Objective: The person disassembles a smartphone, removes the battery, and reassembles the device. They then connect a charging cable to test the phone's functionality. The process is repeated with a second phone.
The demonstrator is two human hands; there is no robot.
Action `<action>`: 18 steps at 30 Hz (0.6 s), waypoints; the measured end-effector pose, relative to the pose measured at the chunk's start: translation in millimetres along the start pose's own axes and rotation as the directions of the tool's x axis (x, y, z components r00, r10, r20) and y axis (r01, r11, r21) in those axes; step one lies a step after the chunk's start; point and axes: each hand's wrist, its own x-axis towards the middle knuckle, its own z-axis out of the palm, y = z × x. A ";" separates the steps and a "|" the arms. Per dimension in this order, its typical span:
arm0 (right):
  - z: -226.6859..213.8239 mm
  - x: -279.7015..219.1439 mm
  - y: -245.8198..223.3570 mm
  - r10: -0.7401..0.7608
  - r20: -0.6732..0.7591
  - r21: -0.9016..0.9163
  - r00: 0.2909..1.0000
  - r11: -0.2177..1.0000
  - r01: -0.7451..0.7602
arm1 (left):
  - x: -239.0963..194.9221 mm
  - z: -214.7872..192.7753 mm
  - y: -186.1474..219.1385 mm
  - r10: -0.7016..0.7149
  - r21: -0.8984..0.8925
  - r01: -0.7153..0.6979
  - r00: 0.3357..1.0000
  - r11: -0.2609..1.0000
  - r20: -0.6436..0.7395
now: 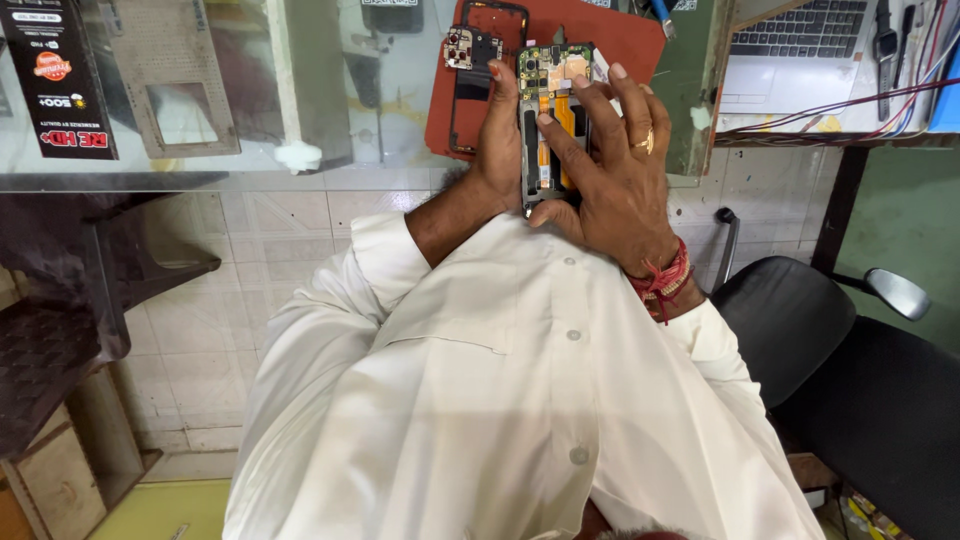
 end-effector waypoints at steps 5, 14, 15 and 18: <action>-0.4 -1.9 7.5 0.032 0.019 0.000 0.999 0.999 -0.032 | 5.0 -2.6 -7.2 -0.018 -0.015 0.018 1.000 1.000 -0.002; -3.4 -5.0 14.8 0.080 0.054 0.012 0.995 0.997 -0.081 | 9.5 -8.3 -20.6 0.003 0.066 0.000 0.998 0.998 -0.056; -3.4 -6.0 15.9 0.084 0.058 0.023 0.995 0.996 -0.085 | 9.5 -9.0 -22.3 0.002 0.054 0.000 0.999 0.999 -0.046; -2.6 -8.7 18.9 0.093 0.053 0.074 0.994 0.993 -0.096 | 9.4 -10.8 -23.5 -0.017 0.007 0.017 0.999 1.000 0.045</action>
